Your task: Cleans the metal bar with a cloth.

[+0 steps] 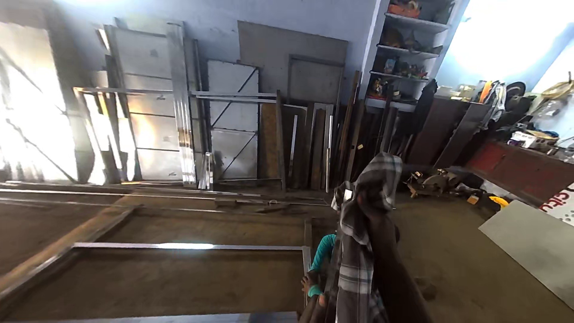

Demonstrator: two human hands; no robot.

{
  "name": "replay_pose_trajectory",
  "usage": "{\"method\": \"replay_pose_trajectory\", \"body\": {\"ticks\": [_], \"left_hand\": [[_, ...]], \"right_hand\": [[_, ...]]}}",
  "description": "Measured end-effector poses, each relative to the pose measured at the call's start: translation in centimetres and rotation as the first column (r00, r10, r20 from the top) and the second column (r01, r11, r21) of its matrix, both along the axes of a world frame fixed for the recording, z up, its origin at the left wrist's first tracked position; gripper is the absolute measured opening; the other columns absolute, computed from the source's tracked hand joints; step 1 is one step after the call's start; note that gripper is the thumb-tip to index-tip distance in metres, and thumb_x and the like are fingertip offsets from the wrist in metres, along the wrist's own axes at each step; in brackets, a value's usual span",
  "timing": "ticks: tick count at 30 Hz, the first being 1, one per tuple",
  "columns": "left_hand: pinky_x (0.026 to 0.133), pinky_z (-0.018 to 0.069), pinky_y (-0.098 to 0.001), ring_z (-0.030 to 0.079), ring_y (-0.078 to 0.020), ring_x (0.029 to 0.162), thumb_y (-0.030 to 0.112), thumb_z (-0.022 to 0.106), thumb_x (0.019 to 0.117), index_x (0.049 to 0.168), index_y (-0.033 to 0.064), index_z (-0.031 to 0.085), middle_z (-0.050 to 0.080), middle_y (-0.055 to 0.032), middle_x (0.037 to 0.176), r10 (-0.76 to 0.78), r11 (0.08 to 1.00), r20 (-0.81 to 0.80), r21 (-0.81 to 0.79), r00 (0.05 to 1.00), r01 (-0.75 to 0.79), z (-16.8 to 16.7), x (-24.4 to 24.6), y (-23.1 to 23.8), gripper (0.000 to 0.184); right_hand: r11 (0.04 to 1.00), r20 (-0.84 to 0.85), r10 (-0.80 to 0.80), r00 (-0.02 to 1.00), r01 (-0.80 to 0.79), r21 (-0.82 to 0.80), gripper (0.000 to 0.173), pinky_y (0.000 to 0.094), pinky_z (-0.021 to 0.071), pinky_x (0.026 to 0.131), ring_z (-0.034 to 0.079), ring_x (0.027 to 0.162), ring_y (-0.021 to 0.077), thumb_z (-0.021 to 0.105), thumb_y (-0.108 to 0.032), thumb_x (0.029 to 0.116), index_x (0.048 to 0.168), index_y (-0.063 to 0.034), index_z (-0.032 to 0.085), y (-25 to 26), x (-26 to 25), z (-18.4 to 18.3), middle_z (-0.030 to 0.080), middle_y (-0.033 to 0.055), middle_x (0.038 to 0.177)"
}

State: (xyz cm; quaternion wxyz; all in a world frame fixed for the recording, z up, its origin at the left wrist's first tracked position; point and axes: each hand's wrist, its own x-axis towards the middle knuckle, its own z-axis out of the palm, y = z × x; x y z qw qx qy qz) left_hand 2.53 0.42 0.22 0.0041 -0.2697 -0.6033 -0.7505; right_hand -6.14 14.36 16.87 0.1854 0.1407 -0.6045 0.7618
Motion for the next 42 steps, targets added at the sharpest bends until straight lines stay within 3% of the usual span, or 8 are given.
{"method": "replay_pose_trajectory", "body": {"ticks": [2, 8, 11, 15, 22, 30, 37, 42], "left_hand": [[0.093, 0.0540, -0.0189, 0.064, 0.0102, 0.098, 0.054, 0.030, 0.1074, 0.115, 0.0103, 0.065, 0.072, 0.0136, 0.100, 0.030, 1.000, -0.051, -0.006, 0.998, -0.030, -2.8, -0.9, -0.2, 0.057], [0.098, 0.0542, -0.0240, 0.066, 0.0049, 0.103, 0.055, 0.032, 0.1067, 0.123, 0.0137, 0.062, 0.073, 0.0128, 0.106, 0.056, 0.996, -0.002, 0.065, 0.998, -0.055, -2.8, -1.0, -0.2, 0.054], [0.094, 0.0560, -0.0231, 0.067, 0.0055, 0.098, 0.056, 0.033, 0.1060, 0.119, 0.0133, 0.064, 0.073, 0.0132, 0.101, 0.064, 0.997, 0.004, 0.038, 0.998, -0.064, -3.3, -1.3, -0.5, 0.054], [0.080, 0.0579, -0.0234, 0.066, 0.0034, 0.082, 0.061, 0.029, 0.1051, 0.105, 0.0107, 0.065, 0.069, 0.0088, 0.085, 0.029, 0.998, -0.012, -0.056, 1.000, -0.030, -5.2, -1.0, -0.7, 0.062], [0.088, 0.0570, -0.0229, 0.066, 0.0054, 0.091, 0.058, 0.027, 0.1067, 0.106, 0.0127, 0.068, 0.072, 0.0108, 0.092, 0.026, 0.997, -0.019, -0.070, 0.999, -0.028, -4.6, 0.1, -0.9, 0.062], [0.094, 0.0557, -0.0234, 0.067, 0.0039, 0.098, 0.053, 0.030, 0.1085, 0.123, 0.0063, 0.059, 0.072, 0.0118, 0.102, 0.072, 0.996, 0.168, 0.036, 0.983, -0.079, -2.7, 1.2, -1.3, 0.056], [0.089, 0.0584, -0.0255, 0.068, 0.0021, 0.094, 0.059, 0.026, 0.1068, 0.116, 0.0061, 0.066, 0.074, 0.0067, 0.096, 0.024, 0.993, 0.031, -0.115, 0.999, -0.020, -4.6, 0.4, -2.1, 0.067], [0.086, 0.0572, -0.0220, 0.067, 0.0052, 0.089, 0.043, 0.025, 0.1111, 0.110, 0.0064, 0.066, 0.072, 0.0108, 0.091, 0.048, 0.995, 0.092, -0.096, 0.995, -0.039, -3.3, 0.7, -2.5, 0.055]], "right_hand": [[1.000, 0.022, -0.023, 0.999, 0.022, 0.006, 0.013, 0.0196, 0.0577, 0.071, 0.067, 0.077, -0.0002, 0.057, -0.024, 0.1038, 0.106, -0.0196, 0.069, 0.2, 0.6, -1.2, 0.071, -0.0084, 0.088], [0.994, 0.117, 0.100, 0.988, -0.093, -0.064, 0.015, 0.0246, 0.0602, 0.080, 0.071, 0.081, 0.0067, 0.062, 0.003, 0.0879, 0.100, -0.0025, 0.070, -0.1, 3.5, -6.2, 0.074, 0.0015, 0.086], [0.999, 0.085, -0.037, 0.996, 0.034, 0.036, 0.023, 0.0236, 0.0612, 0.075, 0.071, 0.079, 0.0050, 0.067, 0.006, 0.0795, 0.099, -0.0052, 0.071, 0.3, 3.0, -5.3, 0.074, -0.0014, 0.085], [0.978, 0.033, -0.195, 0.980, 0.192, 0.077, 0.018, 0.0265, 0.0604, 0.070, 0.070, 0.078, 0.0095, 0.076, -0.009, 0.0883, 0.106, -0.0083, 0.073, 1.2, 1.5, -3.3, 0.074, 0.0021, 0.088], [0.934, 0.014, -0.358, 0.934, 0.358, 0.002, 0.010, 0.0159, 0.0539, 0.070, 0.063, 0.076, -0.0041, 0.065, -0.015, 0.0994, 0.107, -0.0080, 0.068, 0.9, 0.5, -4.1, 0.068, -0.0082, 0.084], [0.997, 0.095, -0.074, 0.993, 0.070, 0.039, 0.033, 0.0292, 0.0623, 0.079, 0.072, 0.087, 0.0122, 0.075, -0.001, 0.0806, 0.112, 0.0020, 0.066, -0.3, 2.8, -9.7, 0.073, 0.0069, 0.095], [0.959, 0.078, -0.273, 0.959, 0.266, 0.096, 0.006, 0.0119, 0.0510, 0.071, 0.059, 0.074, -0.0086, 0.064, -0.007, 0.0976, 0.103, -0.0054, 0.065, 0.2, 0.8, -4.3, 0.065, -0.0101, 0.083], [0.991, 0.161, -0.054, 0.985, 0.074, -0.115, 0.014, 0.0240, 0.0589, 0.073, 0.067, 0.076, 0.0058, 0.062, 0.000, 0.0911, 0.105, -0.0013, 0.063, -0.6, 3.8, -9.2, 0.069, 0.0000, 0.084]]}}
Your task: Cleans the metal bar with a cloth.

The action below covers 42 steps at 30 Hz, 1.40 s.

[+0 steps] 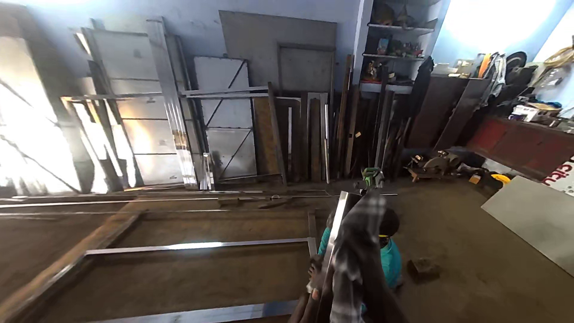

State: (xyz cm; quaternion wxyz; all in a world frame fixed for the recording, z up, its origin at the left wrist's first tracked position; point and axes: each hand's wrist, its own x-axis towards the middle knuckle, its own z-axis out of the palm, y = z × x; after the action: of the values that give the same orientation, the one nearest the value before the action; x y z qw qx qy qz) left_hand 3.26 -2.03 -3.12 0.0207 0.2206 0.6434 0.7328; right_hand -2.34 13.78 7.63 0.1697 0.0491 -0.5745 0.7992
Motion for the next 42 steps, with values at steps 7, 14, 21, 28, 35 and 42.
{"method": "replay_pose_trajectory", "body": {"ticks": [7, 14, 21, 28, 35, 42], "left_hand": [[0.071, 0.0580, -0.0227, 0.065, 0.0032, 0.074, 0.055, 0.022, 0.1086, 0.097, 0.0076, 0.067, 0.067, 0.0086, 0.077, -0.051, 0.992, -0.046, -0.119, 0.998, 0.046, -0.6, 0.3, -0.9, 0.066], [0.076, 0.0574, -0.0233, 0.066, 0.0027, 0.080, 0.052, 0.021, 0.1097, 0.096, 0.0045, 0.068, 0.069, 0.0054, 0.080, -0.042, 0.987, -0.097, -0.158, 0.994, 0.026, -1.3, 0.7, -0.8, 0.068], [0.096, 0.0567, -0.0297, 0.070, -0.0040, 0.105, 0.066, 0.049, 0.0967, 0.125, 0.0254, 0.068, 0.075, 0.0066, 0.112, -0.282, 0.889, 0.249, 0.431, 0.926, 0.155, 0.8, 0.8, -0.9, 0.053], [0.056, 0.0584, -0.0295, 0.068, -0.0106, 0.063, 0.077, 0.049, 0.0891, 0.097, 0.0202, 0.077, 0.071, -0.0005, 0.078, -0.489, 0.775, 0.301, 0.581, 0.818, 0.249, 0.6, 0.3, -3.0, 0.064], [0.057, 0.0600, -0.0322, 0.070, -0.0141, 0.065, 0.078, 0.047, 0.0902, 0.100, 0.0156, 0.076, 0.072, -0.0043, 0.081, -0.536, 0.750, 0.283, 0.591, 0.795, 0.296, 0.3, -0.3, -4.1, 0.069], [0.069, 0.0595, -0.0238, 0.069, -0.0016, 0.076, 0.026, 0.083, 0.0781, 0.117, 0.0089, 0.056, 0.071, 0.0098, 0.090, -0.231, 0.972, 0.175, 0.093, 0.957, 0.218, 3.5, 2.7, -4.4, 0.050]], "right_hand": [[0.997, 0.045, -0.048, 0.998, 0.045, 0.065, 0.018, 0.0212, 0.0576, 0.065, 0.066, 0.073, 0.0037, 0.066, -0.003, 0.0930, 0.110, -0.0077, 0.065, 0.8, 0.1, 3.2, 0.070, -0.0026, 0.084], [0.927, 0.055, -0.228, 0.972, 0.200, 0.316, 0.019, 0.0174, 0.0483, 0.072, 0.056, 0.078, 0.0021, 0.052, -0.007, 0.1046, 0.110, 0.0083, 0.061, 1.7, -0.9, 3.7, 0.061, 0.0061, 0.089], [0.991, 0.141, 0.131, 0.981, -0.132, 0.000, 0.026, 0.0226, 0.0608, 0.080, 0.071, 0.084, 0.0047, 0.069, 0.011, 0.0819, 0.105, 0.0006, 0.064, -1.1, 4.0, -0.7, 0.073, 0.0003, 0.089], [0.840, -0.010, 0.188, 0.982, -0.155, 0.520, 0.024, 0.0213, 0.0580, 0.085, 0.067, 0.090, -0.0027, 0.070, -0.008, 0.0871, 0.110, -0.0023, 0.068, 6.3, 4.6, -4.3, 0.072, -0.0058, 0.097], [0.728, -0.320, -0.071, 0.945, 0.269, 0.631, 0.027, 0.0219, 0.0584, 0.084, 0.068, 0.091, 0.0003, 0.071, -0.017, 0.0862, 0.107, -0.0002, 0.070, 3.7, 5.3, -0.5, 0.073, -0.0008, 0.096], [-0.018, 0.052, 0.279, 0.959, -0.049, 0.999, 0.032, 0.0566, 0.0524, 0.092, 0.067, 0.107, 0.0418, 0.054, -0.019, 0.1004, 0.121, 0.0007, 0.069, 1.8, 3.1, 3.3, 0.068, 0.0247, 0.118]]}}
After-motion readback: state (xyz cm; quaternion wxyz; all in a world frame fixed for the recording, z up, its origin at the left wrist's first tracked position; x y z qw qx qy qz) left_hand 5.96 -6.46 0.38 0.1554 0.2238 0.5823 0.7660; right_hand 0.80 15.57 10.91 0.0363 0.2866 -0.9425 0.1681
